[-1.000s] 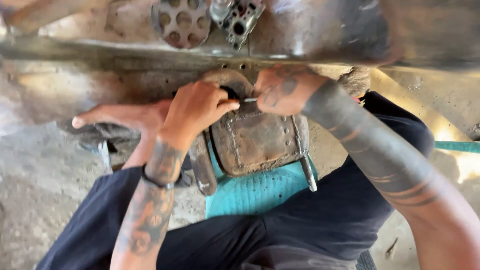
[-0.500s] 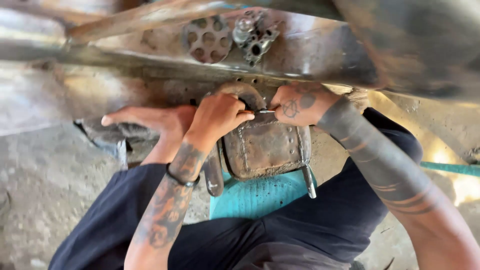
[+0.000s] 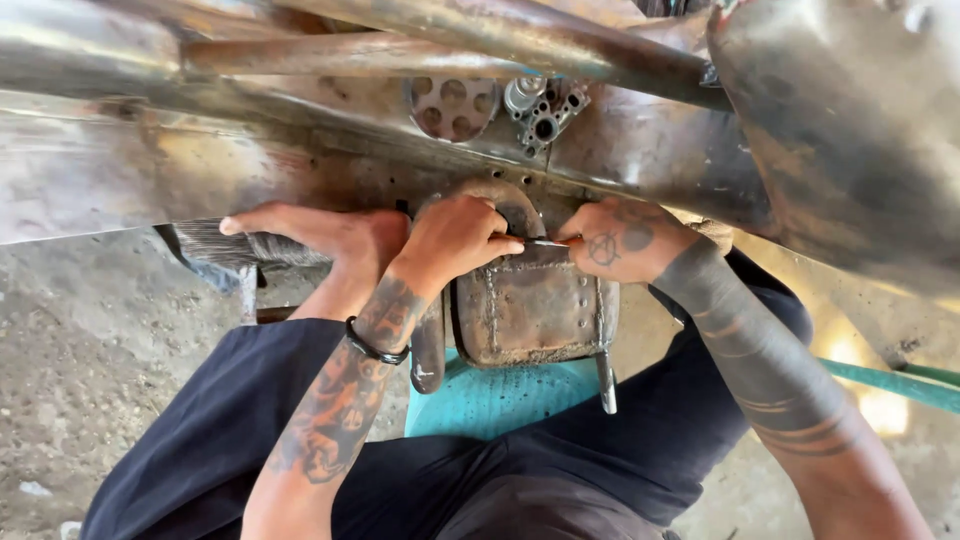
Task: The person sits on a low stool and uses orange-handled scissors to scrape and clean a rusty metal car part, likely an exhaust component, resting on a cushion. The person repeatedly scrapes the surface of the metal part to remove rust and debris.
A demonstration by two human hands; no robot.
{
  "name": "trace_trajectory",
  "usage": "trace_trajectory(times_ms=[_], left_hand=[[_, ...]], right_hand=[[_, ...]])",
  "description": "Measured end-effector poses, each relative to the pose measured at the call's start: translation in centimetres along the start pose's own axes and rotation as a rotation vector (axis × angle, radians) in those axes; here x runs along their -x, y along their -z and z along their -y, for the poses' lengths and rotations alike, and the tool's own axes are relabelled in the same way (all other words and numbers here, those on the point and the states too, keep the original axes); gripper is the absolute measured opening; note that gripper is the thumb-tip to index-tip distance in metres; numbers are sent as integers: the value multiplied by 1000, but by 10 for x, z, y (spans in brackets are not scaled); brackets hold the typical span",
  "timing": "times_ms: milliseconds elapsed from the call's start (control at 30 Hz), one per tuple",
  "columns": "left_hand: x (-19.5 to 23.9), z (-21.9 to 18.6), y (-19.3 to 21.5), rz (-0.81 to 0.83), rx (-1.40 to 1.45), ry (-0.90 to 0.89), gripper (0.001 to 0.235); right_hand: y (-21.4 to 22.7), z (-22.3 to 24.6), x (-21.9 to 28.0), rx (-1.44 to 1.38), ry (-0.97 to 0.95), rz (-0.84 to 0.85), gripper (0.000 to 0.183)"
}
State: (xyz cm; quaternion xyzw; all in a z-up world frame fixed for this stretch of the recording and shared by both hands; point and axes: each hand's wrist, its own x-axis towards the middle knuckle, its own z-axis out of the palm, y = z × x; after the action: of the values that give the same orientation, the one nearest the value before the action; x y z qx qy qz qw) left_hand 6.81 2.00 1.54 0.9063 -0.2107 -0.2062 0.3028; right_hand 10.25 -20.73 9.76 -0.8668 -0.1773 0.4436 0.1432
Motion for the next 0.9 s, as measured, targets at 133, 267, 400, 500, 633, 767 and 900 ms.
trace_trajectory(times_ms=[133,267,400,500,633,767,900], left_hand=[[-5,14,-14,66,9,59,39],[-8,8,-4,139,-30,53,38],[-11,15,7,241,61,125,38],[-9,0,19,263,29,118,37],[7,6,6,265,-41,200,34],[-1,0,9,257,5,213,36],[-8,1,-1,189,23,145,35]], right_hand=[[2,7,-13,202,-9,120,44],[13,12,-7,223,-8,195,44],[20,17,-8,49,8,182,48],[29,28,9,-4,-32,219,45],[15,33,15,28,-22,237,40],[25,31,19,-25,12,132,50],[43,38,33,-79,-55,200,52]])
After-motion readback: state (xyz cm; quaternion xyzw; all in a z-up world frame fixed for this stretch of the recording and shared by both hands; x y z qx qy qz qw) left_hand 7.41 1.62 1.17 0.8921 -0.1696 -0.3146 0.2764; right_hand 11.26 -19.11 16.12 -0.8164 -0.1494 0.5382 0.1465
